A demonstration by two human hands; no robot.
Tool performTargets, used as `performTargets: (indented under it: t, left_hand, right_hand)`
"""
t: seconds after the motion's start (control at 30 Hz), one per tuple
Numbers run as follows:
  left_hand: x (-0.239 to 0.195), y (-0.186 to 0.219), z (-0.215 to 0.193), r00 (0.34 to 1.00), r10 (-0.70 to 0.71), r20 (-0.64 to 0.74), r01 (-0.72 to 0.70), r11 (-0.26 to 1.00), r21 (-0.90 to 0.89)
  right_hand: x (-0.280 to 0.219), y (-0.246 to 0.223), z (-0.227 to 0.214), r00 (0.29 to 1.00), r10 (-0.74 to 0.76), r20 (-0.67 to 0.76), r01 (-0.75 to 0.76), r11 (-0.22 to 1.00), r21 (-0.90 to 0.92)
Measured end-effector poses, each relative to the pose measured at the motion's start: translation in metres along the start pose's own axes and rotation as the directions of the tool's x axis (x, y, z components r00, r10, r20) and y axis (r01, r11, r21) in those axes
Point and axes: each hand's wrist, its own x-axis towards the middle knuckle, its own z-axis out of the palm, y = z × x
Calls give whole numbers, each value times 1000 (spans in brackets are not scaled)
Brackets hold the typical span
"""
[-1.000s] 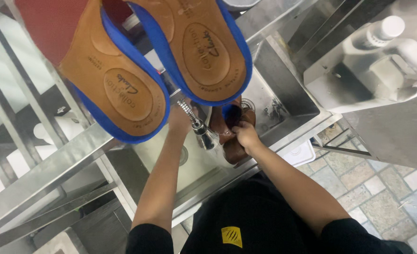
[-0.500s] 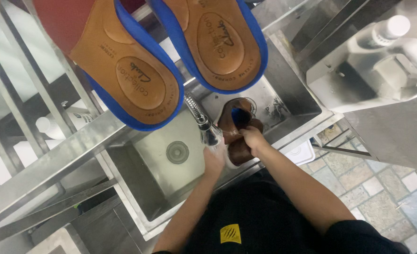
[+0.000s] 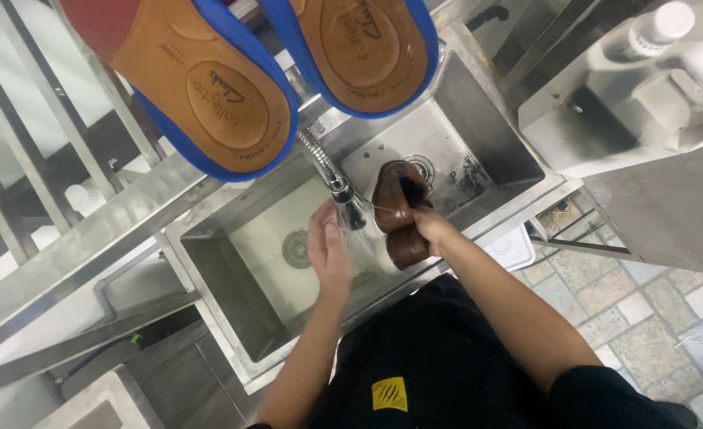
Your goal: The person scrubs a brown leather shoe with a blue brush under running water in a stainless steel sink, then rinses the sink. The person then moves to a metal mesh table and uses a steam cleaner on a white and black patterned cloth.
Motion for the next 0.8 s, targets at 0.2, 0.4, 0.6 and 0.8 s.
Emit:
performTargets:
  t: [0.2, 0.4, 0.6, 0.8]
  left_hand:
    - [41, 77, 1, 941, 209, 267, -292, 901, 321]
    - [55, 80, 24, 955, 64, 291, -178, 906, 384]
    - [49, 59, 43, 961, -55, 270, -76, 890, 450]
    - [24, 34, 18, 971, 81, 226, -178, 876, 448]
  right_hand:
    - [-7, 0, 6, 996, -80, 42, 78, 996, 41]
    - [-10, -4, 8, 995, -103, 5, 103, 995, -2]
    - [-2, -4, -17, 954, -296, -50, 287, 947, -143]
    - [-30, -33, -71, 782, -623, 11, 437, 535, -723]
